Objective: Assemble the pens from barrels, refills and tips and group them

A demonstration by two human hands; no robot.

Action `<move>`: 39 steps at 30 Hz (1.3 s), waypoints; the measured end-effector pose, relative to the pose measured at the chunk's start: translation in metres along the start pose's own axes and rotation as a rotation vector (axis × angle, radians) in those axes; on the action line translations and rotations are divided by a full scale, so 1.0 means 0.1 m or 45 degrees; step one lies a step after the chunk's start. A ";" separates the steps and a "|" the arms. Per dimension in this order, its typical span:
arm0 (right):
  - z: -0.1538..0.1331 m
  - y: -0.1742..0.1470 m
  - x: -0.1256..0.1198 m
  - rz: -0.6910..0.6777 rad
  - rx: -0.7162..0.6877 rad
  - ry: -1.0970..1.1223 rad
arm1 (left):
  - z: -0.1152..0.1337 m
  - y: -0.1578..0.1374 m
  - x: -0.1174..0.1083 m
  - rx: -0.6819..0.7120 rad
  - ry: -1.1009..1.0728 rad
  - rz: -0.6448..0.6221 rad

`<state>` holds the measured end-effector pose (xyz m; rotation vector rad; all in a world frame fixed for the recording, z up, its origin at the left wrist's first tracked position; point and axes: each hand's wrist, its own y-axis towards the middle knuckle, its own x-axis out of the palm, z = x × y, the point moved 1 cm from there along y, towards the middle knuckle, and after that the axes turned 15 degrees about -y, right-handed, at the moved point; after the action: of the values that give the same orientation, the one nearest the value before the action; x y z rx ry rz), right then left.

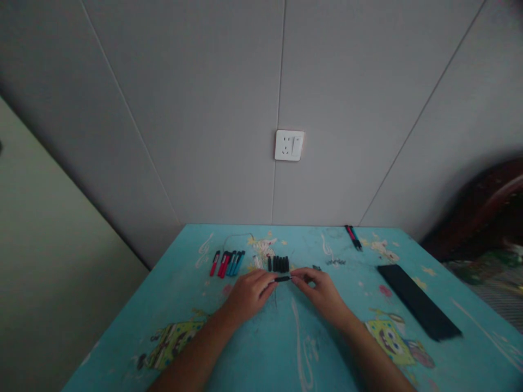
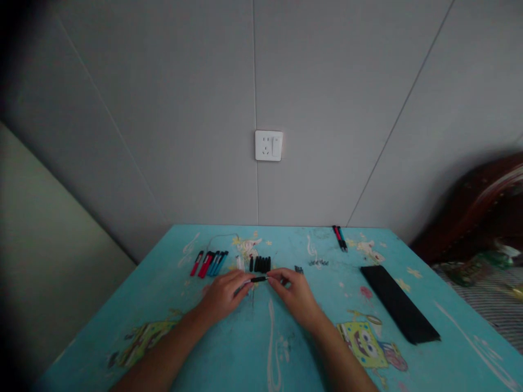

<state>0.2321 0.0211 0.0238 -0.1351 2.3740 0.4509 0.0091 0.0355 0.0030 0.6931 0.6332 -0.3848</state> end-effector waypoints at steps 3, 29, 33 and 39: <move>0.00 0.00 0.03 -0.024 -0.013 0.026 | 0.01 0.01 -0.01 0.018 -0.018 -0.012; 0.05 -0.04 0.15 -0.112 -0.088 -0.481 | 0.01 0.03 0.04 0.163 -0.060 -0.029; 0.04 -0.05 0.14 -0.099 -0.104 -0.493 | 0.02 0.05 0.02 0.134 -0.035 -0.029; 0.03 -0.05 0.17 -0.158 -0.122 -0.468 | 0.02 0.04 0.03 0.123 -0.014 -0.027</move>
<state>0.2227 0.0176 0.0090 -0.2228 1.9732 0.4850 0.0147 0.0362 0.0041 0.7761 0.6146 -0.4404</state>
